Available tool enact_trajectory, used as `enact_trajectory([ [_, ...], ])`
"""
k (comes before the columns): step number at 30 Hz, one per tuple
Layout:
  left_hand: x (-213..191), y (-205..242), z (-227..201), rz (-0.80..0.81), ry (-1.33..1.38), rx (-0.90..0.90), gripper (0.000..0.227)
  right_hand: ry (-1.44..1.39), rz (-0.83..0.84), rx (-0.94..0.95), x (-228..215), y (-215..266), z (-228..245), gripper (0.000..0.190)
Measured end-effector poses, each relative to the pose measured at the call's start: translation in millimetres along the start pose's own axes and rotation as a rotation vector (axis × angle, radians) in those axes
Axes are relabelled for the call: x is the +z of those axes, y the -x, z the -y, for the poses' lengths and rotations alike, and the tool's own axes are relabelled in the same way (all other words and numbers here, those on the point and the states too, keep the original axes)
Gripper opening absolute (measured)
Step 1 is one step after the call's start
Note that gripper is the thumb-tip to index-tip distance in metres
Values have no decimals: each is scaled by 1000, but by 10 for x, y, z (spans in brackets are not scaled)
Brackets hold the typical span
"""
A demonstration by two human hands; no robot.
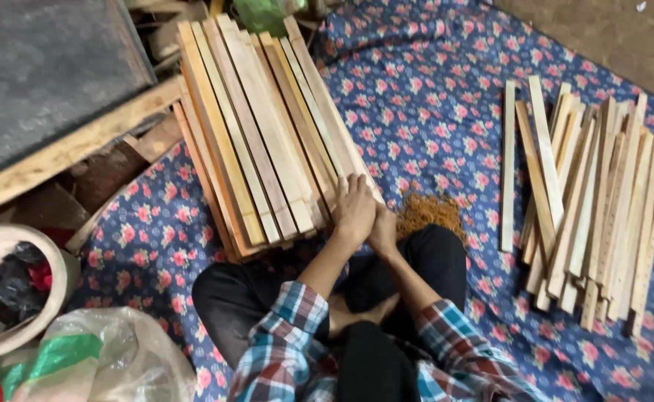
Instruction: Assembling and organizing wooden slats by wrapping them with rubber bands and stacking them into bundles.
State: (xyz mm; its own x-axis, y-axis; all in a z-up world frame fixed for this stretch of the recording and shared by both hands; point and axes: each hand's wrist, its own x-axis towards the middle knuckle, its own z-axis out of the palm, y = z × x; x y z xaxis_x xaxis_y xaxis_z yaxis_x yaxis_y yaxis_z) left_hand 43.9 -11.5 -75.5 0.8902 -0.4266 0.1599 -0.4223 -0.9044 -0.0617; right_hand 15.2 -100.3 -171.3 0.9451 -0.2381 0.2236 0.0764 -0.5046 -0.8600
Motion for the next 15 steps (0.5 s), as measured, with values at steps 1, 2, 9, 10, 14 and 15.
enact_trajectory([
  [1,186,-125,85,-11,-6,-4,33,-4,-2,-12,82,-121,4,18],
  [2,375,-254,173,-48,47,-36,33,13,5,-33,166,-243,6,22],
  [9,505,-529,513,36,255,-114,33,143,51,-102,595,-729,-135,49],
  [10,505,-529,514,47,259,-109,33,145,52,-90,620,-703,-202,49],
  [14,579,-499,513,138,276,-130,33,168,101,-65,679,-592,-471,68],
  [15,611,-523,513,203,276,-144,36,120,116,-55,676,-610,-541,75],
])
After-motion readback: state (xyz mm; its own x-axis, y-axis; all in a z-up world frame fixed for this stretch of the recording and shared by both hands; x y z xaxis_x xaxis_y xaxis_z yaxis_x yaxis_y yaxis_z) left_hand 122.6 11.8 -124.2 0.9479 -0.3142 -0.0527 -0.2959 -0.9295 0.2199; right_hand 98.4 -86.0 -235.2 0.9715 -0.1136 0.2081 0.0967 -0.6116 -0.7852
